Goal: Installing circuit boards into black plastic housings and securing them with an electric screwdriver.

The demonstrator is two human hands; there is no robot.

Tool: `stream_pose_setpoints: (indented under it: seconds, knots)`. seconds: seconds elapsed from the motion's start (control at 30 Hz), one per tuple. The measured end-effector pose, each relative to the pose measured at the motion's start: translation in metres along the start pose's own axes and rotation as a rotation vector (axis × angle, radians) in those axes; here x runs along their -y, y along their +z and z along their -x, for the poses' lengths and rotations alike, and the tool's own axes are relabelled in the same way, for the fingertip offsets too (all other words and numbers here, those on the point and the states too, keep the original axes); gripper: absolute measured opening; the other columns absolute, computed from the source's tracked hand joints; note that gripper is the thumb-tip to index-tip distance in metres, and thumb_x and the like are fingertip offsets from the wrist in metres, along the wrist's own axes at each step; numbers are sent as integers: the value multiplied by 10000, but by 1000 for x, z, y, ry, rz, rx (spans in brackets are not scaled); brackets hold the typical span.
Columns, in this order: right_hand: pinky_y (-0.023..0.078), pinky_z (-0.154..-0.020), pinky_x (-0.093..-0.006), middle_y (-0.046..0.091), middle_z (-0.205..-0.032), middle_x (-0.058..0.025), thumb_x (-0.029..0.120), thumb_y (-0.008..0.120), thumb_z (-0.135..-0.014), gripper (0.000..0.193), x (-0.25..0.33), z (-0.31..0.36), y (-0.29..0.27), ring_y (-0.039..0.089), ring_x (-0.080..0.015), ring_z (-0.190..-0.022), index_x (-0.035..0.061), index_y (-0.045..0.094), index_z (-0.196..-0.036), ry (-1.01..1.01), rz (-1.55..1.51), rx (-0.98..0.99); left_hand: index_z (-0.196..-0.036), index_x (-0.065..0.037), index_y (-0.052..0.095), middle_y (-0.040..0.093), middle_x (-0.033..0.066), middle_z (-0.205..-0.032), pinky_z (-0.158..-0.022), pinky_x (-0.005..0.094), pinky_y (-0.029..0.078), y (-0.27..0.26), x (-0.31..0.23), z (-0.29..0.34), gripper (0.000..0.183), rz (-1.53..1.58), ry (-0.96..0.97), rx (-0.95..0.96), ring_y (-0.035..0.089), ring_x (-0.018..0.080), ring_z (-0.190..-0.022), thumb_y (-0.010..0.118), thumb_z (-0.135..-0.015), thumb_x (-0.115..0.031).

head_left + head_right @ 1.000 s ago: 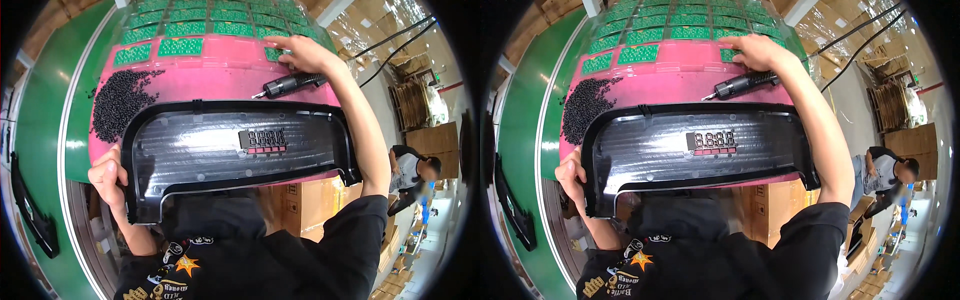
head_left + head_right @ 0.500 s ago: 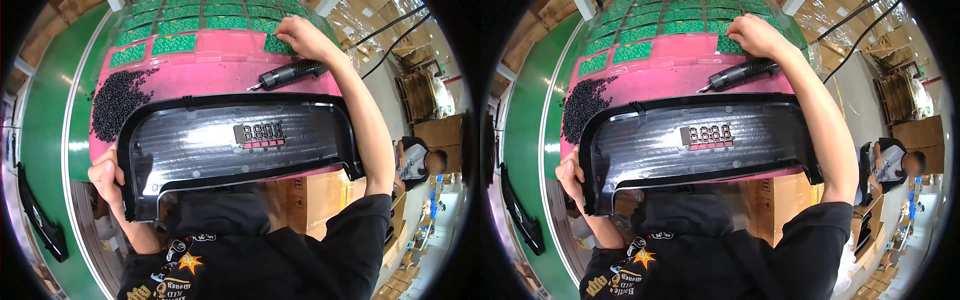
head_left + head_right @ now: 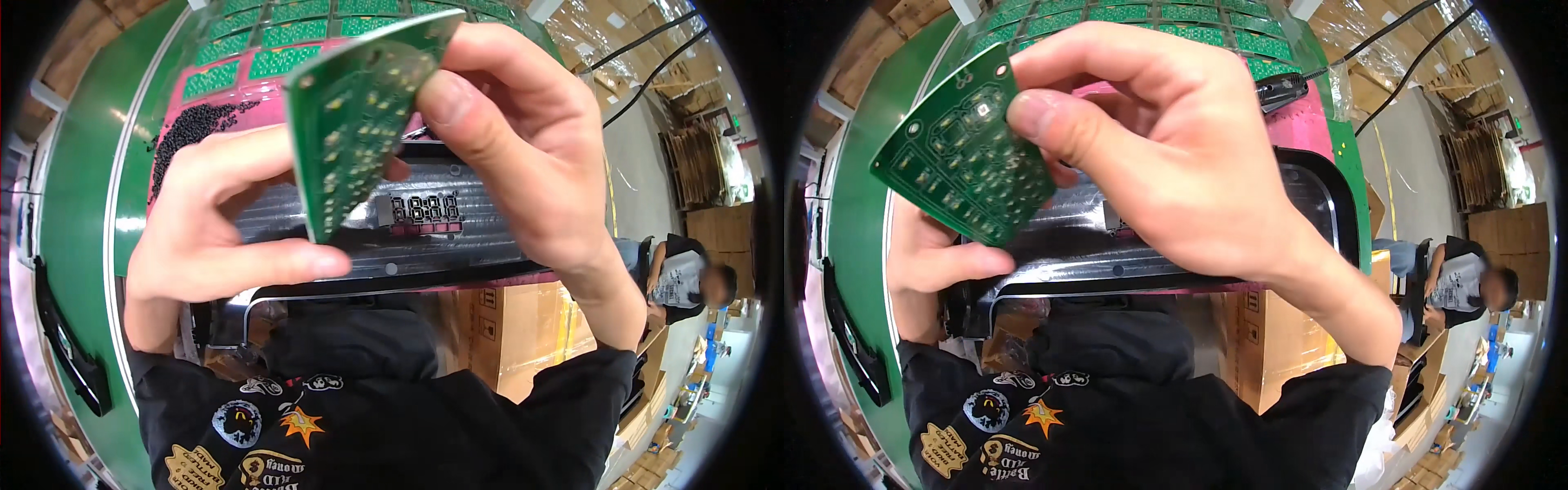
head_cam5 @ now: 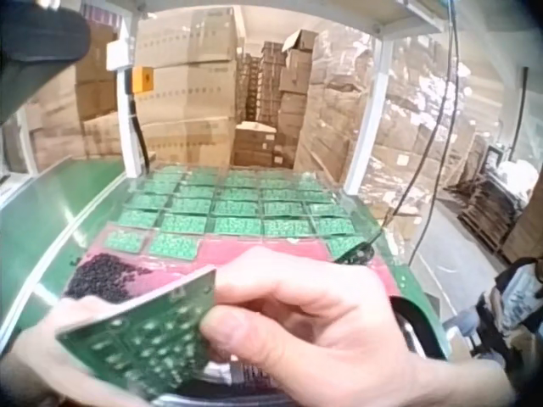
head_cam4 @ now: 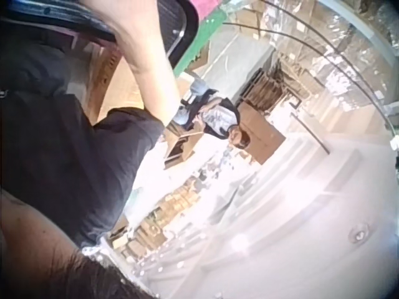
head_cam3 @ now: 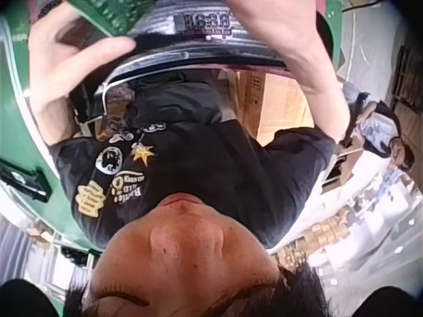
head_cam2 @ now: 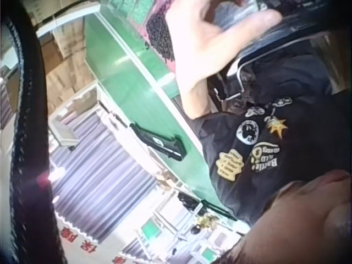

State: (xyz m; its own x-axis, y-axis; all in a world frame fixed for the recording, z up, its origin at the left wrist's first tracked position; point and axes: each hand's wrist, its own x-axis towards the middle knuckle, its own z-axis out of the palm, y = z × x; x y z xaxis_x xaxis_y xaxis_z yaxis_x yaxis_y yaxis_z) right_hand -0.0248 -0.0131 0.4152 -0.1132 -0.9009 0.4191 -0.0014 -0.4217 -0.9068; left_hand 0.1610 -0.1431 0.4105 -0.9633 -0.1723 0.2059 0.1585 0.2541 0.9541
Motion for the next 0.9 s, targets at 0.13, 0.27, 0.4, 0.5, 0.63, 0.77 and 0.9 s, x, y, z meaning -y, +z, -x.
stream_pose_setpoints:
  seconds: [0.13,0.27,0.4,0.5,0.63,0.77,0.9]
  knots:
    - [483,-857,-257,646,-1028,-75,-43,619,-852,447,13,17,-19,606,-129,-978,-38,498,-1283,-109,703,-33,-1269,33,520,591,168,-1172,-881,331,476,-2,6,-13,727,-132,-23,68,588,263,-1089,847,-646,-151]
    - [444,-915,-263,649,-1055,-91,-38,804,-640,780,31,52,-22,599,-124,-1010,-54,450,-1335,260,664,-85,-1136,8,626,641,101,-1023,-716,285,471,1,19,-27,603,-501,153,50,599,183,-915,845,-609,-189]
    - [446,-904,-259,669,-1073,-122,-28,776,-697,700,23,82,-25,605,-135,-1008,-73,461,-1319,377,618,-160,-1086,13,638,640,107,-972,-720,300,480,14,31,-34,576,-543,179,83,616,221,-862,845,-587,-186]
    - [444,-915,-272,663,-1066,-121,-16,757,-722,667,8,94,-28,601,-139,-1009,-72,460,-1317,419,580,-180,-1098,21,619,626,118,-967,-752,327,497,21,39,-35,568,-536,171,122,621,253,-856,838,-609,-171]
    - [482,-868,-343,634,-1066,-138,129,789,-707,521,-21,102,-37,618,-260,-973,15,574,-1168,387,818,-150,-1115,14,584,593,111,-992,-748,337,510,31,51,-32,552,-605,34,178,621,268,-851,821,-653,-173]
    - [394,-987,-393,547,-1179,-113,146,795,-680,501,-39,104,-44,465,-320,-1148,51,600,-1131,333,914,-90,-1084,-3,565,559,100,-1009,-729,359,516,36,64,-33,531,-713,-32,231,606,300,-873,813,-642,-157]
    - [380,-995,-393,536,-1230,-95,108,804,-638,529,-41,103,-38,457,-296,-1165,68,611,-1129,378,936,-108,-1074,-11,563,543,98,-1015,-717,370,515,36,68,-31,533,-730,-27,223,599,300,-876,817,-629,-155]
